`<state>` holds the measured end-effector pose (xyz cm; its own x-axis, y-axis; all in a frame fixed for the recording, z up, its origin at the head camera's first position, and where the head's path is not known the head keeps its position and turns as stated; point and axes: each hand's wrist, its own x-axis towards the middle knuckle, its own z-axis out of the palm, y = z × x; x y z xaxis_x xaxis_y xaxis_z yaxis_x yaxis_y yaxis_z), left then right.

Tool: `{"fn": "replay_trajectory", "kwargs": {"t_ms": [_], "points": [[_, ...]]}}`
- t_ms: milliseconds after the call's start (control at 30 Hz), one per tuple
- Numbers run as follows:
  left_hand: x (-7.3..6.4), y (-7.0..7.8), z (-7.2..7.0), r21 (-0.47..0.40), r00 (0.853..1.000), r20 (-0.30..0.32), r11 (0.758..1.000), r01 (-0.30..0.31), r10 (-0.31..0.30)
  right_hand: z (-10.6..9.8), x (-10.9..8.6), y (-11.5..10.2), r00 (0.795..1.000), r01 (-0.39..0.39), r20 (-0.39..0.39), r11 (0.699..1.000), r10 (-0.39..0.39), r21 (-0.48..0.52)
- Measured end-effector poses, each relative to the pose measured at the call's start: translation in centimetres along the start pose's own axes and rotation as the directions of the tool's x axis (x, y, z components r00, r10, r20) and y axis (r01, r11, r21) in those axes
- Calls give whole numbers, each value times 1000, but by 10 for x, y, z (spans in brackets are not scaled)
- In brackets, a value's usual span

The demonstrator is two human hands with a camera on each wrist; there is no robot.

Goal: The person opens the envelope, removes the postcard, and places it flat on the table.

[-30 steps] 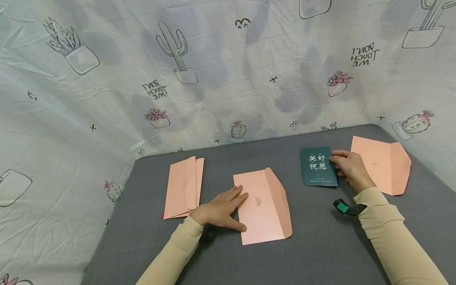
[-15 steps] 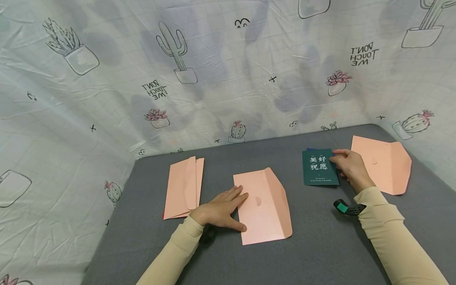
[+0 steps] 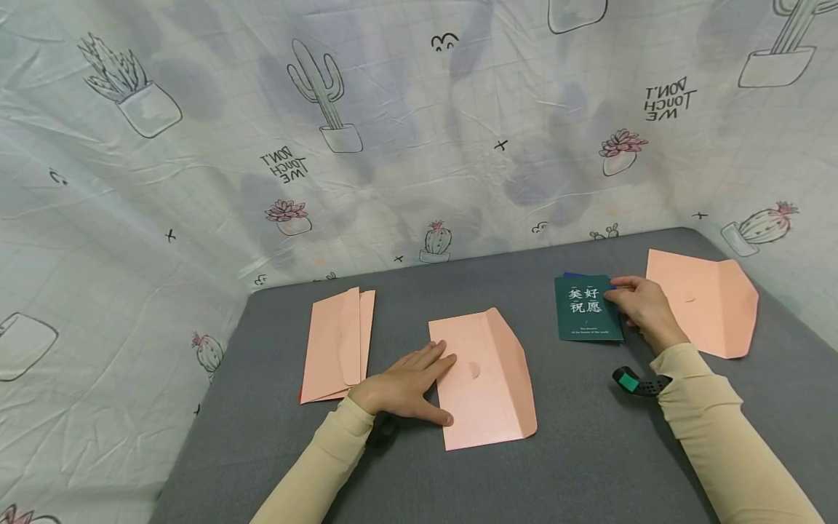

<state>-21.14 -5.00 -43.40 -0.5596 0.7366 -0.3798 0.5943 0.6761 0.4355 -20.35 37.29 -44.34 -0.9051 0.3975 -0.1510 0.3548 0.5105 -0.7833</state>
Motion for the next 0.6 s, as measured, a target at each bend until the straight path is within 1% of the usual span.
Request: {"fn": "replay_trajectory", "kwargs": {"t_ms": [600], "points": [[2,-1,-1,-6,1000,4,1000,-2,2,0,-1,-2,1000,0,18,1000,0,-27]]}}
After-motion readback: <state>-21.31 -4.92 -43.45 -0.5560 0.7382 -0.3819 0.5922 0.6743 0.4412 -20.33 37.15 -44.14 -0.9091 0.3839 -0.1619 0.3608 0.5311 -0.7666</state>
